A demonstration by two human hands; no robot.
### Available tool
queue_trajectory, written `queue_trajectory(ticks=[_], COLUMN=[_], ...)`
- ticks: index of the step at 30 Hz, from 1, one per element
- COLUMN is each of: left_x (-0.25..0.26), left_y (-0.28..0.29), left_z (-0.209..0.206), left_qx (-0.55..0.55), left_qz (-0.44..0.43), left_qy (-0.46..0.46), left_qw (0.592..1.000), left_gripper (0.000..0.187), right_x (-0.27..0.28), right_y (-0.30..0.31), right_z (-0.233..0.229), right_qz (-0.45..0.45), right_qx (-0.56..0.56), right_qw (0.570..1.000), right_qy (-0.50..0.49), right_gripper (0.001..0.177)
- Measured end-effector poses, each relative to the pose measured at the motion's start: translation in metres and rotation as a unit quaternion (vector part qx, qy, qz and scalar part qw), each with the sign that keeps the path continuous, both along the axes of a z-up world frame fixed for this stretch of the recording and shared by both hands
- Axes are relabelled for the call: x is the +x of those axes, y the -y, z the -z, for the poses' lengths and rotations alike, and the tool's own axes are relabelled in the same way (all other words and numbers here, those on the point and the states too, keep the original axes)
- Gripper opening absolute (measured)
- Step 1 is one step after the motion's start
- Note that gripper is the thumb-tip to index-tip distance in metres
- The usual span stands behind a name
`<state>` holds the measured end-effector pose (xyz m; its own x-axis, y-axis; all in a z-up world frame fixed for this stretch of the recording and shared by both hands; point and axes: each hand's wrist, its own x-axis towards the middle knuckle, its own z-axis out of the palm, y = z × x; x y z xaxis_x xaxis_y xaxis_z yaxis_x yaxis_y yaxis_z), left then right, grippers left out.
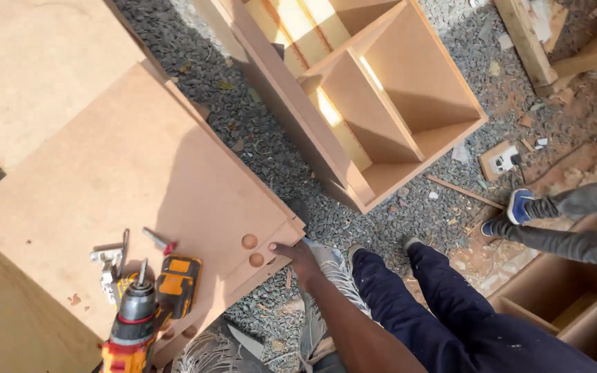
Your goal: Marking measurements and lines on a wooden panel using a pencil in preparation for further work.
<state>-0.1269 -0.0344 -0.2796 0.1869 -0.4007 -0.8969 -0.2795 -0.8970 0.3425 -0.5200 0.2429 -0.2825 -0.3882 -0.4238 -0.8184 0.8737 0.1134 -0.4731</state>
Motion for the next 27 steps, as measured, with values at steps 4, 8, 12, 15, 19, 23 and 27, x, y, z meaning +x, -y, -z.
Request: queue_trajectory(ticks=[4, 8, 12, 15, 19, 23, 27], left_x=[-0.094, -0.154, -0.134, -0.091, -0.107, -0.12, -0.183], left_y=[-0.058, -0.086, -0.097, -0.134, -0.114, -0.051, 0.061], left_z=[-0.009, -0.05, -0.032, 0.061, 0.025, -0.065, -0.089], left_qx=[-0.027, -0.063, -0.047, -0.105, -0.147, 0.028, -0.399], left_qz=[-0.084, -0.142, -0.156, 0.143, 0.233, 0.151, 0.221], left_qy=[0.004, 0.035, 0.032, 0.032, -0.007, -0.102, -0.124], left_qw=[0.996, 0.987, 0.986, 0.984, 0.961, 0.983, 0.881], left_gripper=[0.091, 0.082, 0.072, 0.063, 0.067, 0.104, 0.114], right_x=[-0.068, -0.106, -0.103, -0.097, -0.096, -0.104, -0.061], right_y=[-0.009, 0.0, -0.014, 0.009, 0.02, 0.085, 0.218], right_z=[-0.036, -0.073, -0.037, -0.063, -0.074, -0.127, -0.145], right_qz=[0.0, -0.024, -0.039, -0.037, -0.055, 0.187, -0.142], right_qx=[0.099, 0.183, 0.153, 0.196, 0.237, 0.49, 0.158], right_qw=[0.994, 0.981, 0.985, 0.976, 0.969, 0.84, 0.758], right_qy=[-0.047, -0.066, -0.073, -0.089, -0.05, -0.14, -0.617], right_gripper=[0.104, 0.09, 0.075, 0.081, 0.068, 0.046, 0.11])
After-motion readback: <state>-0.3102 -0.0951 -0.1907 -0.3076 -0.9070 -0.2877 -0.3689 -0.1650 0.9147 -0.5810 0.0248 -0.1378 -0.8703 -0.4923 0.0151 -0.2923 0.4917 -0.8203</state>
